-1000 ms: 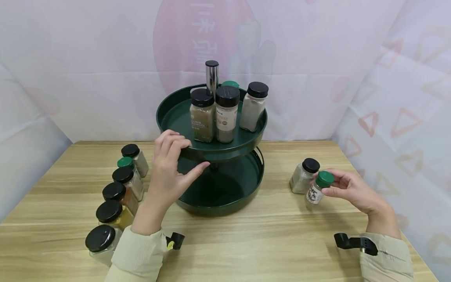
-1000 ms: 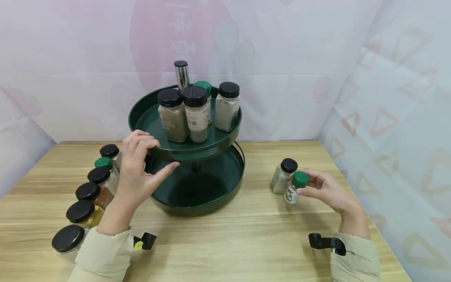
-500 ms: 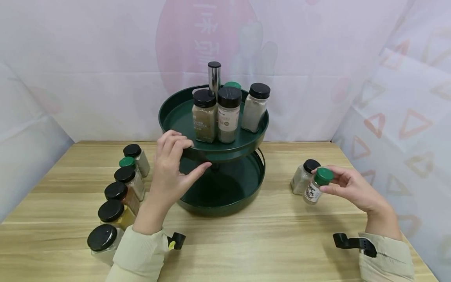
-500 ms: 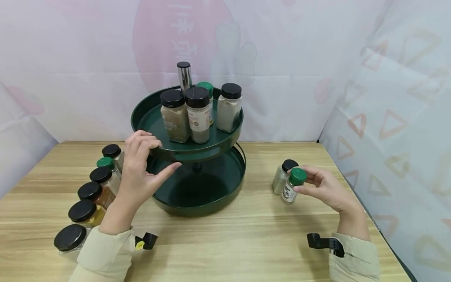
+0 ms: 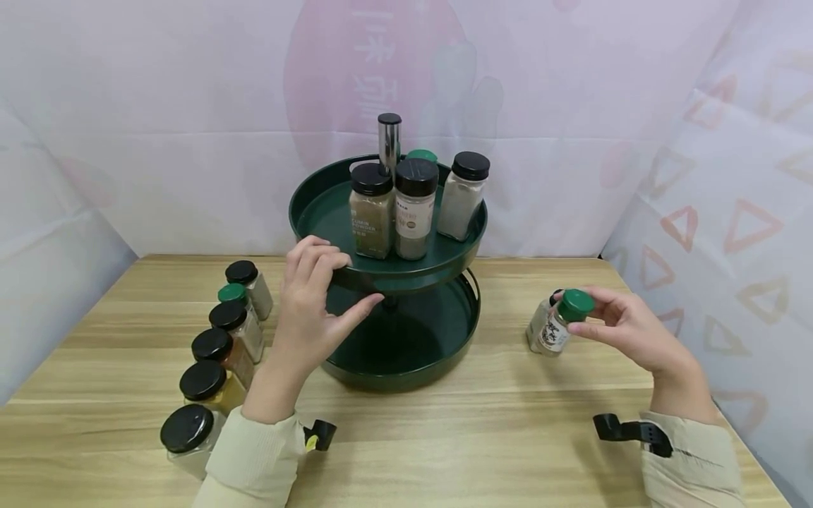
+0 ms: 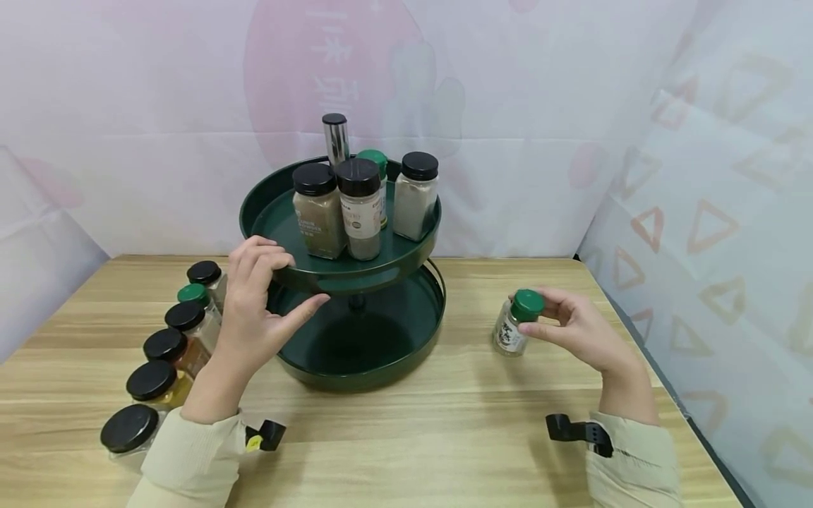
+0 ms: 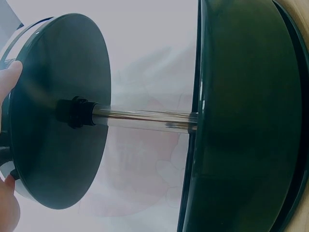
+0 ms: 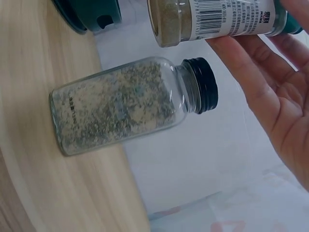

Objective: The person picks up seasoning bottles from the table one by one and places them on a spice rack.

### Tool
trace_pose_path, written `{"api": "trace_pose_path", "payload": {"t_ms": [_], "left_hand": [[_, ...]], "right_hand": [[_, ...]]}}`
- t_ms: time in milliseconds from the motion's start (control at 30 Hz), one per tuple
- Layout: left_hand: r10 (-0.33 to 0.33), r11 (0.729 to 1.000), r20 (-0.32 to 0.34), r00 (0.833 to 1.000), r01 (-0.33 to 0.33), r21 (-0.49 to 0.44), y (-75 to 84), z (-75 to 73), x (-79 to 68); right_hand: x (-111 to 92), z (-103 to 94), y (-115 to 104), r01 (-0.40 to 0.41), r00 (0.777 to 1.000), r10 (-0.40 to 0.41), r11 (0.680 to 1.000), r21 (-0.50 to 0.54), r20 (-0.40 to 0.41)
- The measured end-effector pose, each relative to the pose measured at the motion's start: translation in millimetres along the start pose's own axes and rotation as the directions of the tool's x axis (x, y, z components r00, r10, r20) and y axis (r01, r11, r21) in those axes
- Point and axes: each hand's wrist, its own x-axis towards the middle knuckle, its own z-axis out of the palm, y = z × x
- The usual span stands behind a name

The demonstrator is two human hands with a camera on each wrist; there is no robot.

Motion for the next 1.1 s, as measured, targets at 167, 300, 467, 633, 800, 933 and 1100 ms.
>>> {"api": "trace_pose_path", "payload": {"t_ms": [167, 300, 467, 633, 800, 933, 1100], "left_hand": [[-0.001, 1.0, 0.005, 1.0, 0.001, -0.002, 0.3, 0.2, 0.1], [0.004, 1.0, 0.005, 1.0, -0.004, -0.006, 0.7, 0.4, 0.4], [0.004, 1.0, 0.002, 1.0, -0.004, -0.003, 0.4, 0.4, 0.2], [-0.001, 1.0, -0.003, 1.0, 0.001, -0.004, -0.1, 0.4, -0.9], [0.001, 1.0, -0.003, 1.0, -0.001, -0.003, -0.9, 0.4, -1.9], [0.005, 1.0, -0.003, 1.0, -0.005, -0.009, -1.3, 0.5, -1.7], [0.006, 1.0, 0.0, 1.0, -0.006, -0.005, -1.5, 0.7, -1.0]], "right_hand": [[6.9, 2.1, -4.5, 0.021, 1.0, -0.022, 0.999, -0.024, -0.02], [14.2, 2.6, -9.4, 0.079, 0.997, -0.079, 0.997, 0.015, -0.005], [27.3, 3.9, -20.5, 0.177, 0.984, -0.179, 0.98, 0.095, 0.004], [41.6, 7.7, -34.2, 0.241, 0.97, -0.239, 0.963, 0.122, -0.029], [55.1, 11.6, -48.4, 0.272, 0.962, -0.267, 0.956, 0.112, -0.06], [64.2, 15.8, -63.2, 0.251, 0.964, -0.241, 0.964, 0.087, -0.113], [73.4, 22.4, -81.4, 0.24, 0.955, -0.218, 0.966, 0.094, -0.199]]}}
